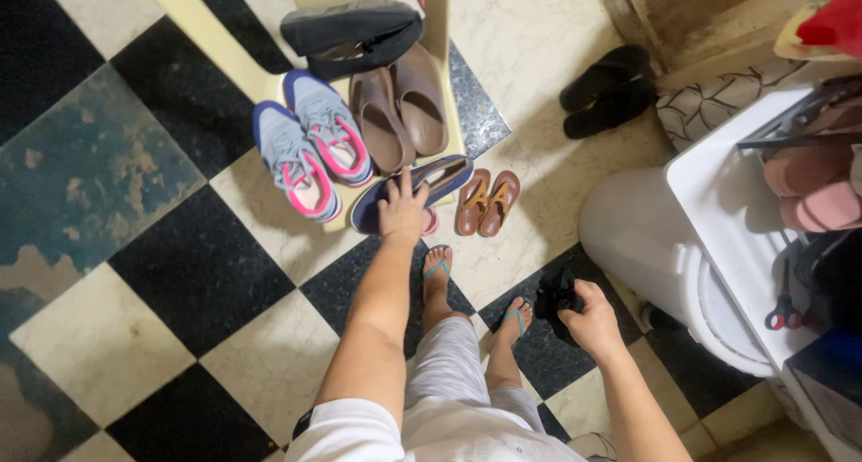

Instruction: The person wipes various shoes and sandals with a black cloth. They handle a brown sandal, a blue sneaker, a patterned sneaker, a red slip-on, and a pink sandal, wiping the upper and sole surfaces of each item before placing them on a nearby chair or the floor.

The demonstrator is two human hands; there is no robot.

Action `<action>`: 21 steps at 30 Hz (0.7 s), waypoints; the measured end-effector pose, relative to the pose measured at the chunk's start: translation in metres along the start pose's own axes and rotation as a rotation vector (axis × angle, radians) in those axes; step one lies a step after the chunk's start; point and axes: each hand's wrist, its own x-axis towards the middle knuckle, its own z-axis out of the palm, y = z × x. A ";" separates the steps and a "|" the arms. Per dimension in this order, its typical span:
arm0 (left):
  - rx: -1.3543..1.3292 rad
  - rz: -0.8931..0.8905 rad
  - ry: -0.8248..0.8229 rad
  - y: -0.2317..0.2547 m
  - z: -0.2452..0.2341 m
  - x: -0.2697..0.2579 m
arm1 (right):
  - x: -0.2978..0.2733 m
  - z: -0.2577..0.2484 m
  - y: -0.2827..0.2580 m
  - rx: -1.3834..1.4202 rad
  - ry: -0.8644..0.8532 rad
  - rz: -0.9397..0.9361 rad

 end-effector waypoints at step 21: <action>-0.300 0.462 -0.118 0.260 -0.173 -0.003 | -0.069 -0.148 0.056 1.264 0.571 0.138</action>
